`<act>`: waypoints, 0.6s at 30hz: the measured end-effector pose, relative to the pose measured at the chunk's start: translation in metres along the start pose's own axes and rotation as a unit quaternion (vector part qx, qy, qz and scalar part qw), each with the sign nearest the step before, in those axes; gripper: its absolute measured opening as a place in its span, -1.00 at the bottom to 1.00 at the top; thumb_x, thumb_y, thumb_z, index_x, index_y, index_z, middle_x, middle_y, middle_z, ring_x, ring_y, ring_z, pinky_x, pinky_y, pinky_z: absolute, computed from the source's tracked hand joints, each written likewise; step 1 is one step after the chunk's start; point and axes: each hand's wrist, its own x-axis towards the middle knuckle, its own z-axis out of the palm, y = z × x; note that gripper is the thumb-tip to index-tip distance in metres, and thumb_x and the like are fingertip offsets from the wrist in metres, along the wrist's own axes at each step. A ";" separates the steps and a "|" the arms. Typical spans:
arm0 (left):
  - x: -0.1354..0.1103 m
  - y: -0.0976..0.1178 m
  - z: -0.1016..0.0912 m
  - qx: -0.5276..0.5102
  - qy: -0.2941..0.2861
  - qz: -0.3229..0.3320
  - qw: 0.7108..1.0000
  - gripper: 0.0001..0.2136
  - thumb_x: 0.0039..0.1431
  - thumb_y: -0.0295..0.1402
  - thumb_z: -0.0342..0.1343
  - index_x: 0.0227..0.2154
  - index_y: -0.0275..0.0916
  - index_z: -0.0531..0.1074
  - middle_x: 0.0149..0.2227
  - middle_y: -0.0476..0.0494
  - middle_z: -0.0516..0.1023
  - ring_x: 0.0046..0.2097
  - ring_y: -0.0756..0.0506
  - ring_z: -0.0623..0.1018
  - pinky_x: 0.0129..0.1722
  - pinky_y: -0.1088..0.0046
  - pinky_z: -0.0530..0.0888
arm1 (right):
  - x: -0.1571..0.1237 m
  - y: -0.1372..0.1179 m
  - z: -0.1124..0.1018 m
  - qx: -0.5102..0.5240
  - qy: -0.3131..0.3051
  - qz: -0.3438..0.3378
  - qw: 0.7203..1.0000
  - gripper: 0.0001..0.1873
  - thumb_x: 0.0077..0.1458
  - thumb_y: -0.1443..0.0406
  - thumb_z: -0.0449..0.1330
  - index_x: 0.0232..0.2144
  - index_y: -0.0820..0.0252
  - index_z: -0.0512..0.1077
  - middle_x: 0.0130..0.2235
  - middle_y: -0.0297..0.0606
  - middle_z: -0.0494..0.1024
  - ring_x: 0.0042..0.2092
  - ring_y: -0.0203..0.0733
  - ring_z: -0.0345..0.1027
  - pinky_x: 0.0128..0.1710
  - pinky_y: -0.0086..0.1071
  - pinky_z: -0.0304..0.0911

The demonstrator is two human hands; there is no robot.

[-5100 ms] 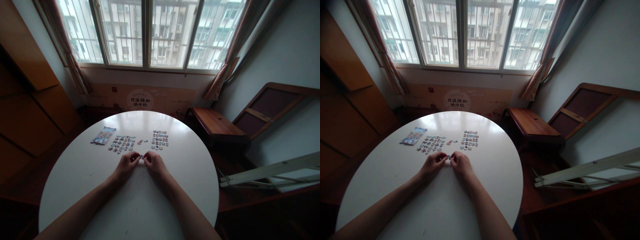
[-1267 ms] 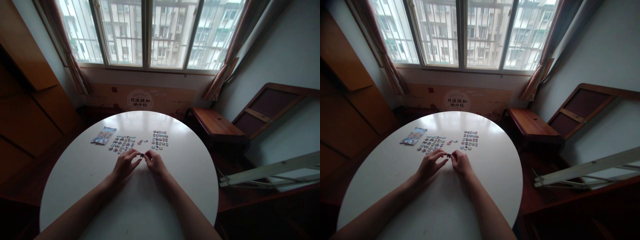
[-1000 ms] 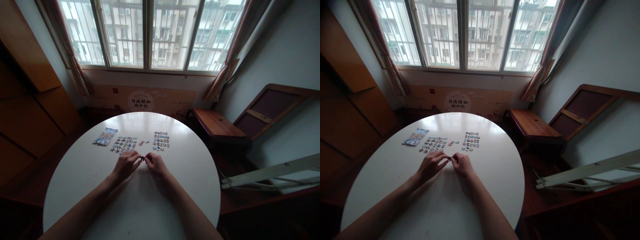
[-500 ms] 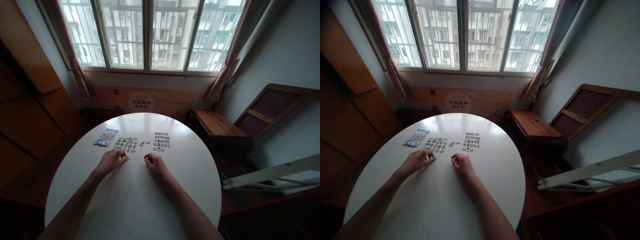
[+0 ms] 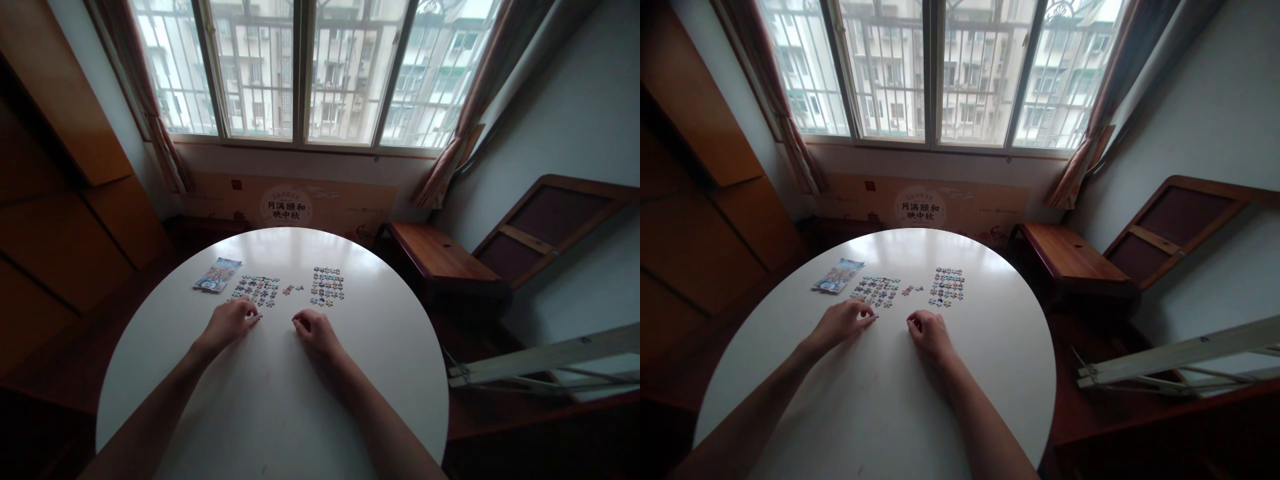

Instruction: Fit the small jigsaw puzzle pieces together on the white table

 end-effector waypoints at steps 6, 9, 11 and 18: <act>0.001 -0.001 0.006 0.004 0.030 0.000 1.000 -0.82 0.16 -0.26 0.04 -0.37 -0.14 0.54 -0.29 -0.07 0.54 -0.27 -0.09 0.53 -0.36 0.49 0.32 | 0.000 0.001 0.000 0.000 0.005 0.001 1.000 -0.84 0.09 0.35 0.12 -0.38 0.20 0.52 -0.42 -0.29 0.53 -0.41 -0.30 0.33 -0.36 -0.46 0.17; 0.002 -0.002 0.008 0.005 0.035 0.000 0.999 -0.83 0.16 -0.29 0.04 -0.36 -0.15 0.53 -0.28 -0.07 0.54 -0.28 -0.07 0.53 -0.37 0.50 0.32 | 0.000 0.001 0.000 0.002 0.006 0.003 1.000 -0.85 0.08 0.35 0.12 -0.38 0.20 0.52 -0.42 -0.29 0.53 -0.41 -0.30 0.33 -0.36 -0.46 0.17; 0.002 -0.003 0.009 0.009 0.037 0.001 0.999 -0.84 0.16 -0.31 0.04 -0.35 -0.15 0.53 -0.27 -0.07 0.54 -0.28 -0.07 0.52 -0.36 0.50 0.32 | 0.000 0.001 0.000 0.003 0.006 0.002 1.000 -0.85 0.08 0.35 0.12 -0.38 0.20 0.52 -0.42 -0.29 0.53 -0.40 -0.30 0.33 -0.36 -0.47 0.17; 0.002 0.000 0.010 0.027 0.047 -0.009 0.998 -0.82 0.14 -0.26 0.03 -0.34 -0.14 0.52 -0.27 -0.06 0.52 -0.26 -0.09 0.52 -0.34 0.47 0.34 | 0.000 0.005 0.003 0.001 0.008 -0.005 1.000 -0.84 0.10 0.34 0.12 -0.37 0.21 0.52 -0.42 -0.30 0.52 -0.40 -0.31 0.32 -0.35 -0.47 0.16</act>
